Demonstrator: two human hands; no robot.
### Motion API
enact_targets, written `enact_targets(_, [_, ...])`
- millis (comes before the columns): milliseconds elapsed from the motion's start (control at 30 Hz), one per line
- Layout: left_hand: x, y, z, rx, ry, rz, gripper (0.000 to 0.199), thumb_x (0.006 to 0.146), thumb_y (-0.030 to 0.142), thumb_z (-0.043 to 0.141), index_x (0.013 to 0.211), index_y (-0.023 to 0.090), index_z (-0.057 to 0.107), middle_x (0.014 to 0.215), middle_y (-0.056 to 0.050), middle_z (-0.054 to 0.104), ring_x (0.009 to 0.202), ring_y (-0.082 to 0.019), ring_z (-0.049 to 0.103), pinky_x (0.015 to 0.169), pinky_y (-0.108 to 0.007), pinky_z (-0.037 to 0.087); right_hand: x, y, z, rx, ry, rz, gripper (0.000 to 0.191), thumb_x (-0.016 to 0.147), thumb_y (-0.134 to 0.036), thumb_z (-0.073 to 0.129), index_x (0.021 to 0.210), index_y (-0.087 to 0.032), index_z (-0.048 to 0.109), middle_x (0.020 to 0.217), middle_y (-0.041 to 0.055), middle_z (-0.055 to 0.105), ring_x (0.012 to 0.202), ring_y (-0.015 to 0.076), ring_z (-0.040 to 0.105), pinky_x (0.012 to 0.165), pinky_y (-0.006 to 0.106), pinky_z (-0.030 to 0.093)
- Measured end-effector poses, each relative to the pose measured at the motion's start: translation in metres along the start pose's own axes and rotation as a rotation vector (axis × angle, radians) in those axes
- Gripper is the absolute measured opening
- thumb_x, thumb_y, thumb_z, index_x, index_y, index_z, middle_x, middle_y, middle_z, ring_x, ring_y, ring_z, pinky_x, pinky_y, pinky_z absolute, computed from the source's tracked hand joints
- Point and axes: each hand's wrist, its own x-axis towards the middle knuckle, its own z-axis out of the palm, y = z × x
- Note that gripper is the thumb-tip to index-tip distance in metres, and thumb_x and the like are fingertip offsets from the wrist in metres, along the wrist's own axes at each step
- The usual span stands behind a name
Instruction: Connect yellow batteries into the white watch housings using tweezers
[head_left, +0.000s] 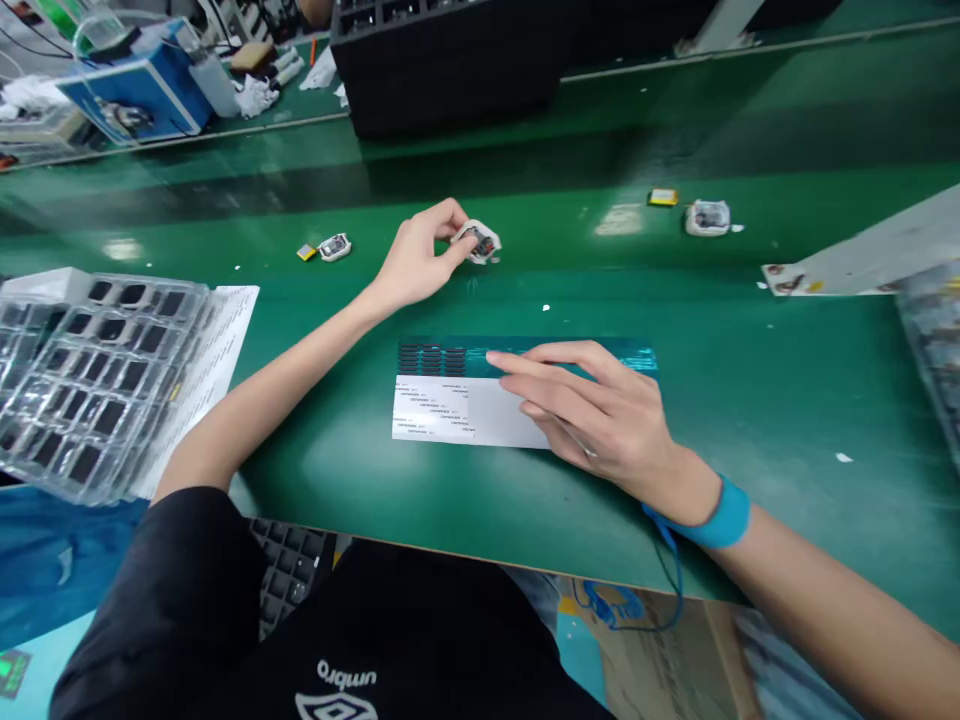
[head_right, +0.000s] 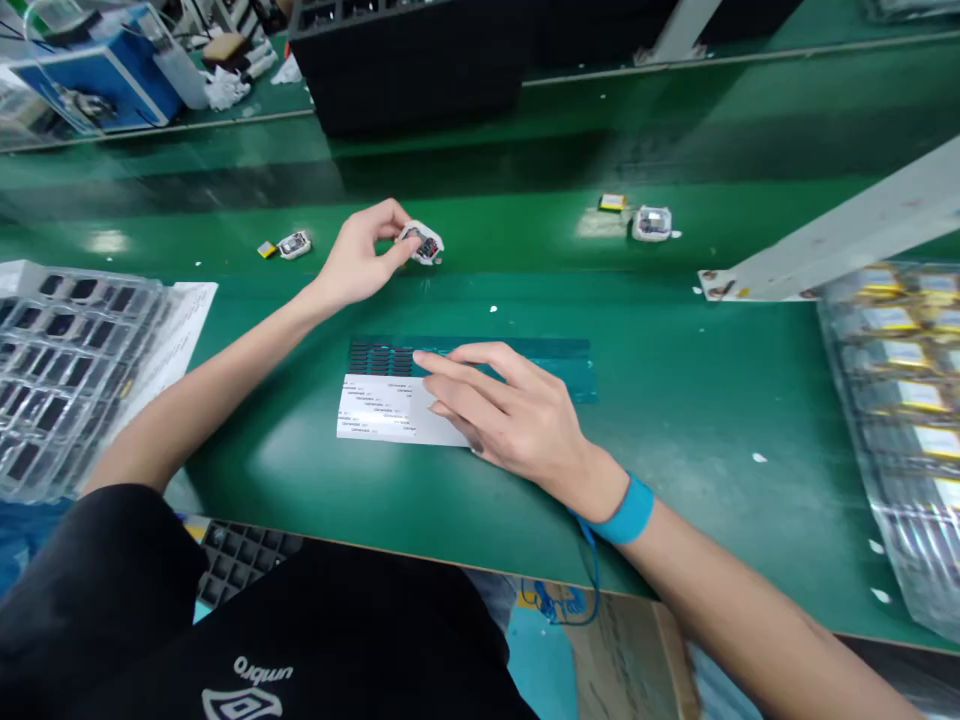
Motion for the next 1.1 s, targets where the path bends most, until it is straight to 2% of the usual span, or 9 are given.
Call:
enact_targets(100, [-0.057, 0.048, 0.011, -0.456, -0.078, -0.196, 0.032, 0.092, 0.041, 0.073, 0.097, 0.02, 0.05, 0.092, -0.005, 0.076, 0.076, -0.02, 0.077, 0.073, -0.032, 0.061, -0.003, -0.001, 0.001, 0.101, 0.063, 0.034, 0.015, 0.105, -0.012, 0.05, 0.113, -0.015, 0.063, 0.097, 0.0101, 0.077, 0.096, 0.0241, 0.071, 0.079, 0.037, 0.063])
enact_targets(167, [-0.09, 0.069, 0.017, -0.639, -0.134, -0.304, 0.038, 0.089, 0.042, 0.079, 0.095, 0.02, 0.049, 0.091, -0.003, 0.077, 0.073, -0.019, 0.079, 0.07, -0.029, 0.063, -0.003, -0.005, 0.003, 0.107, 0.113, 0.074, 0.022, 0.106, -0.009, 0.044, 0.116, -0.015, 0.062, 0.081, 0.0056, 0.071, 0.079, 0.0194, 0.069, 0.069, 0.032, 0.06])
enact_targets(300, [-0.121, 0.079, 0.025, -0.751, -0.222, -0.386, 0.032, 0.093, 0.038, 0.076, 0.104, 0.02, 0.052, 0.083, 0.0, 0.078, 0.077, -0.021, 0.081, 0.073, -0.029, 0.066, -0.002, -0.017, 0.005, 0.001, 0.145, 0.202, 0.026, 0.104, -0.009, 0.048, 0.124, -0.02, 0.06, 0.075, -0.0016, 0.068, 0.055, 0.0107, 0.057, 0.053, 0.024, 0.049])
enact_targets(400, [-0.124, 0.07, 0.032, -0.667, -0.212, -0.346, 0.034, 0.094, 0.037, 0.074, 0.117, 0.018, 0.06, 0.086, -0.001, 0.079, 0.079, -0.021, 0.081, 0.074, -0.03, 0.068, -0.004, -0.017, 0.007, -0.025, 0.028, 0.247, 0.023, 0.102, -0.014, 0.057, 0.124, -0.02, 0.062, 0.082, -0.0009, 0.072, 0.06, 0.0099, 0.062, 0.055, 0.023, 0.048])
enact_targets(500, [-0.124, 0.063, 0.037, -0.627, -0.2, -0.326, 0.032, 0.094, 0.037, 0.074, 0.117, 0.016, 0.065, 0.09, -0.003, 0.08, 0.079, -0.021, 0.081, 0.073, -0.029, 0.068, -0.007, -0.012, 0.012, -0.006, -0.076, 0.234, 0.012, 0.102, -0.013, 0.057, 0.111, -0.016, 0.065, 0.084, 0.0005, 0.071, 0.065, 0.0104, 0.064, 0.056, 0.023, 0.046])
enact_targets(600, [-0.126, 0.061, 0.04, -0.593, -0.179, -0.327, 0.03, 0.094, 0.034, 0.073, 0.115, 0.015, 0.065, 0.087, -0.004, 0.08, 0.074, -0.02, 0.08, 0.069, -0.028, 0.068, -0.008, -0.009, 0.015, 0.023, -0.069, 0.281, 0.006, 0.102, -0.018, 0.06, 0.099, -0.016, 0.065, 0.084, -0.0003, 0.07, 0.063, 0.0088, 0.061, 0.053, 0.023, 0.042])
enact_targets(767, [-0.128, 0.061, 0.042, -0.579, -0.129, -0.323, 0.022, 0.091, 0.025, 0.072, 0.108, 0.014, 0.063, 0.085, -0.003, 0.079, 0.072, -0.018, 0.08, 0.067, -0.025, 0.068, -0.008, -0.013, 0.017, 0.064, -0.07, 0.343, 0.014, 0.102, -0.021, 0.065, 0.113, -0.015, 0.066, 0.092, 0.0006, 0.072, 0.066, 0.0073, 0.063, 0.055, 0.021, 0.043])
enact_targets(933, [-0.129, 0.064, 0.045, -0.623, -0.121, -0.357, 0.018, 0.09, 0.021, 0.069, 0.105, 0.015, 0.062, 0.081, -0.002, 0.079, 0.07, -0.018, 0.079, 0.066, -0.023, 0.068, -0.012, -0.013, 0.018, 0.049, -0.08, 0.319, 0.014, 0.101, -0.016, 0.062, 0.114, -0.017, 0.067, 0.095, 0.0017, 0.073, 0.069, 0.0086, 0.064, 0.057, 0.021, 0.046])
enact_targets(1100, [-0.13, 0.067, 0.045, -0.596, -0.124, -0.384, 0.015, 0.088, 0.021, 0.068, 0.1, 0.017, 0.062, 0.078, -0.001, 0.078, 0.069, -0.019, 0.079, 0.063, -0.025, 0.067, -0.009, -0.013, 0.017, 0.067, -0.15, 0.3, 0.01, 0.102, -0.018, 0.06, 0.106, -0.016, 0.069, 0.093, 0.0032, 0.073, 0.068, 0.0103, 0.064, 0.055, 0.022, 0.046])
